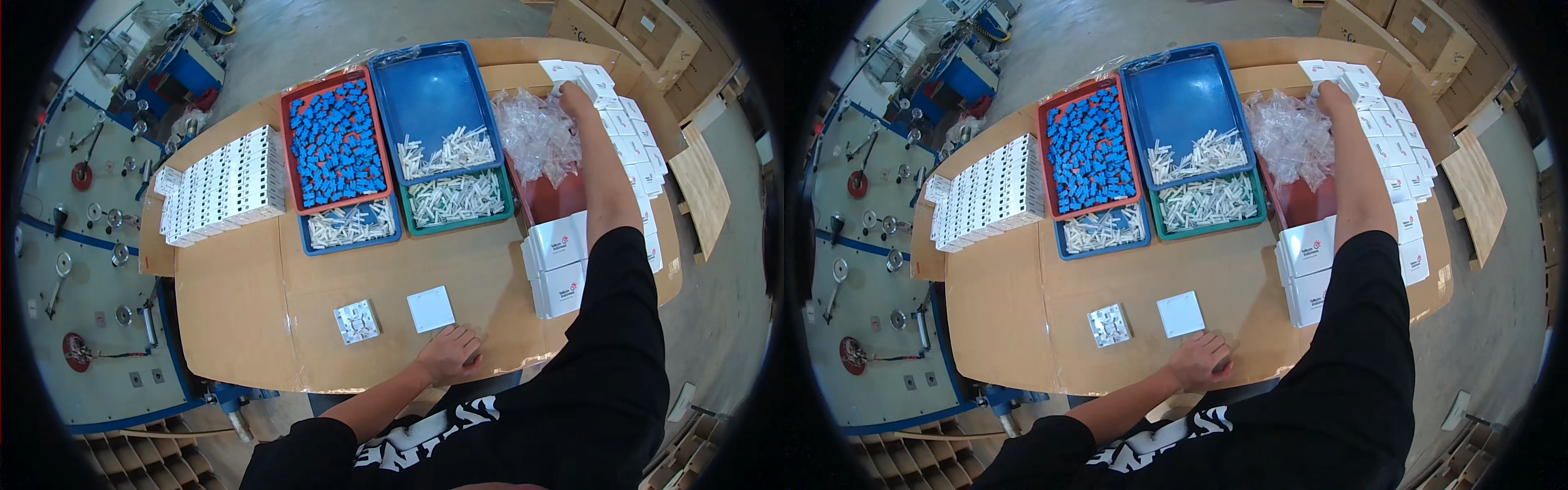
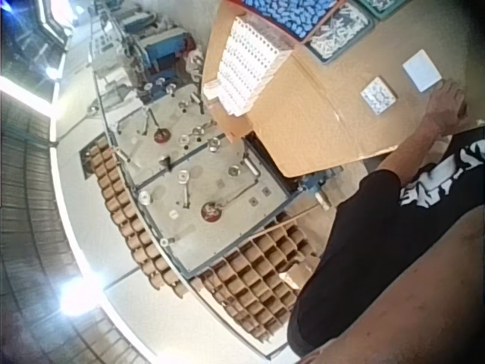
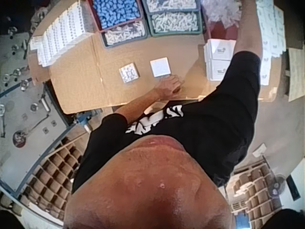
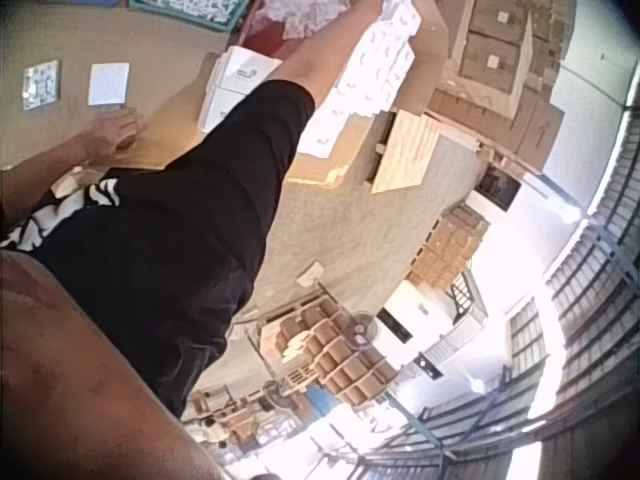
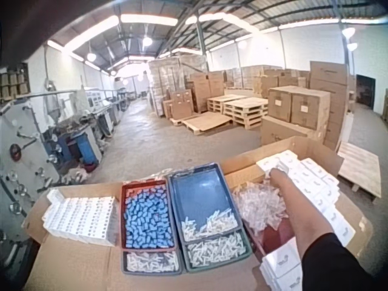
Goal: Assembling small electrical or mechanical components into white plastic housings.
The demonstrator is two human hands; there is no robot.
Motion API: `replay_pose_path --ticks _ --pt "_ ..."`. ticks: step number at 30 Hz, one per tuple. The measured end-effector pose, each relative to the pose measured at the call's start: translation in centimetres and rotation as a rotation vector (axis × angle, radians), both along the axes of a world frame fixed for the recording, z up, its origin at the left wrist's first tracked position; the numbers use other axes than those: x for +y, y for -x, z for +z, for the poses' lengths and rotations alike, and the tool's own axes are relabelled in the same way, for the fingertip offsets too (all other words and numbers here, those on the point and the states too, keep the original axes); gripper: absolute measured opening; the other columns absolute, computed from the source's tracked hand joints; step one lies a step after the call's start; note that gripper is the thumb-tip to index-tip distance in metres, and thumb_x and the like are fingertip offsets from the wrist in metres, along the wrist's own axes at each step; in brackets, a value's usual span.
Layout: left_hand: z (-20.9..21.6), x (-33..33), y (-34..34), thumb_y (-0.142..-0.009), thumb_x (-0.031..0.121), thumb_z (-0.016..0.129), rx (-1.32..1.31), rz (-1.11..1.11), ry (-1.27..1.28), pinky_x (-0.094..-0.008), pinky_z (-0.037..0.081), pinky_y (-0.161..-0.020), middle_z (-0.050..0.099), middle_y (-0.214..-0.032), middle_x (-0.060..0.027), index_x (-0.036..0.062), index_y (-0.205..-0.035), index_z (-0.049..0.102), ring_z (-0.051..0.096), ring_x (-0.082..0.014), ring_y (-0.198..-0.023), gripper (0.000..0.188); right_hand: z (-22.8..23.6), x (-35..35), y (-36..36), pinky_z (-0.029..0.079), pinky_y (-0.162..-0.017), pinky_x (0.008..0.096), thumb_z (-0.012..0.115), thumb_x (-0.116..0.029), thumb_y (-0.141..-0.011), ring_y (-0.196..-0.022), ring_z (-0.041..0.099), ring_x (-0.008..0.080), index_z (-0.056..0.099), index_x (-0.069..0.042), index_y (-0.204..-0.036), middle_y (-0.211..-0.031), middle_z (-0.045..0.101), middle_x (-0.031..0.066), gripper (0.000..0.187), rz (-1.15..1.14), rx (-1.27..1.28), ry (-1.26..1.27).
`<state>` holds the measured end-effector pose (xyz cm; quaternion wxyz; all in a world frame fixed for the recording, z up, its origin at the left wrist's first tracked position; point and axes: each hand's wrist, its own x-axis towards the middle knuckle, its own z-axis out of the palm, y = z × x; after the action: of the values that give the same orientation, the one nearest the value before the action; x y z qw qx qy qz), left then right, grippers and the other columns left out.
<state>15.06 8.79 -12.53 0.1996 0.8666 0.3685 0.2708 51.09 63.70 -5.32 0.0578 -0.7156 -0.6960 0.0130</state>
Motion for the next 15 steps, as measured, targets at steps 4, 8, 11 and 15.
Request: replay_pose_path --ticks 4,8,11,15 --pt "-0.1 0.1 0.5 -0.081 0.026 0.070 -0.005 -0.008 0.025 -0.0353 0.047 -0.076 0.058 -0.085 -0.0076 0.0085 -0.083 0.060 0.059 -0.0236 -0.085 0.020 4.5 -1.5 -0.2 0.051 -0.098 0.0416 0.062 -0.013 -0.091 -0.110 0.068 0.0363 0.074 -0.002 -0.111 -0.116 0.070 0.0242 0.026 0.081 0.190 -0.095" --pt "-0.4 -0.6 0.3 -0.083 0.027 0.069 0.006 -0.007 -0.012 -0.0366 0.046 -0.078 0.059 -0.087 -0.0077 0.0079 -0.086 0.062 0.060 -0.0243 -0.088 0.021 9.8 -6.6 -2.5 0.054 -0.082 0.0309 0.071 -0.019 -0.091 -0.091 0.071 0.0182 0.074 0.001 -0.101 -0.097 0.075 0.0103 0.022 0.160 0.700 -0.172" --pt "-0.5 -1.1 0.5 -0.083 0.027 0.069 0.006 0.006 -0.025 -0.0376 0.046 -0.077 0.059 -0.087 -0.0081 0.0076 -0.085 0.061 0.060 -0.0252 -0.087 0.021 13.6 -14.1 0.3 0.054 -0.078 0.0276 0.072 -0.012 -0.092 -0.088 0.069 0.0132 0.069 0.000 -0.107 -0.096 0.073 0.0068 0.020 0.207 1.128 -0.093" --pt "-0.5 -1.6 0.3 -0.081 0.027 0.070 -0.031 -0.007 -0.042 -0.0405 0.046 -0.074 0.057 -0.083 -0.0102 0.0081 -0.080 0.058 0.059 -0.0289 -0.082 0.023 18.4 -27.2 4.9 0.055 -0.080 0.0265 0.069 -0.007 -0.094 -0.087 0.070 0.0153 0.058 0.001 -0.129 -0.098 0.072 0.0074 0.038 0.239 1.404 -0.105"
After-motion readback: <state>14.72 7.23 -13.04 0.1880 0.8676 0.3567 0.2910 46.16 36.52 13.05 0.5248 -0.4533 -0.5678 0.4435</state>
